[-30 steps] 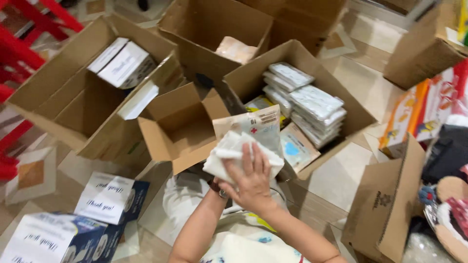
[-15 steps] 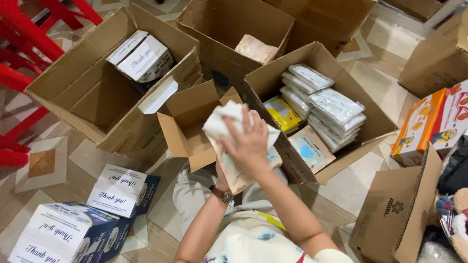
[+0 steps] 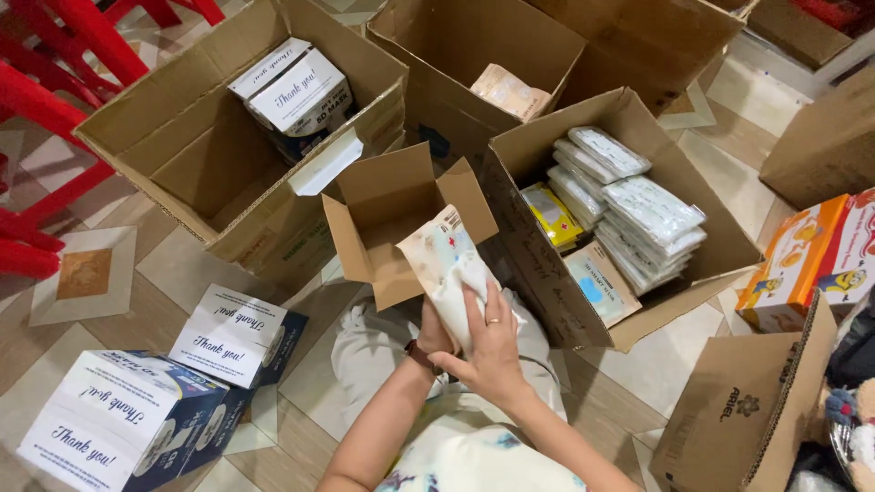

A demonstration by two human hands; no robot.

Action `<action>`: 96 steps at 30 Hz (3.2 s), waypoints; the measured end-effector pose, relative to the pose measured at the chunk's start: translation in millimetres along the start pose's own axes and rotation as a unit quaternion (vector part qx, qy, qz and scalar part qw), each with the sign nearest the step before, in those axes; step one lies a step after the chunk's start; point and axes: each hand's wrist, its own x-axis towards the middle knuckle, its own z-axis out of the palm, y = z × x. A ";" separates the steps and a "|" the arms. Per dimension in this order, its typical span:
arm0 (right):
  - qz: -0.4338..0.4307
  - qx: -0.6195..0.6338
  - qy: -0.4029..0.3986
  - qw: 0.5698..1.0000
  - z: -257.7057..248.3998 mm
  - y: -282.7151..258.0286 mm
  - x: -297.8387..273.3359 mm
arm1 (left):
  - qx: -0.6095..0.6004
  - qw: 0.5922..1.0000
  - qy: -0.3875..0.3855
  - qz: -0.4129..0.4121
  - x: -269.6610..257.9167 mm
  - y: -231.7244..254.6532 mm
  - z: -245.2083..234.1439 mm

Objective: Sorting and packing face masks and other packaged health items into cardboard boxes.

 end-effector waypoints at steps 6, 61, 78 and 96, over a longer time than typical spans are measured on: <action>0.178 0.269 0.004 0.946 14.5 82.1 -17.5 | 0.384 0.919 0.048 0.076 7.8 16.7 57.5; 0.323 0.455 -0.093 0.825 22.4 104.1 21.4 | 0.568 0.804 0.137 0.113 64.0 98.4 50.6; 0.411 0.496 0.043 0.763 -34.2 150.2 -15.4 | 0.992 0.098 0.020 -0.082 133.7 114.4 -169.2; 0.433 0.464 0.039 0.772 -46.4 161.5 -7.2 | 0.939 0.156 -0.025 -0.307 121.3 131.3 -169.8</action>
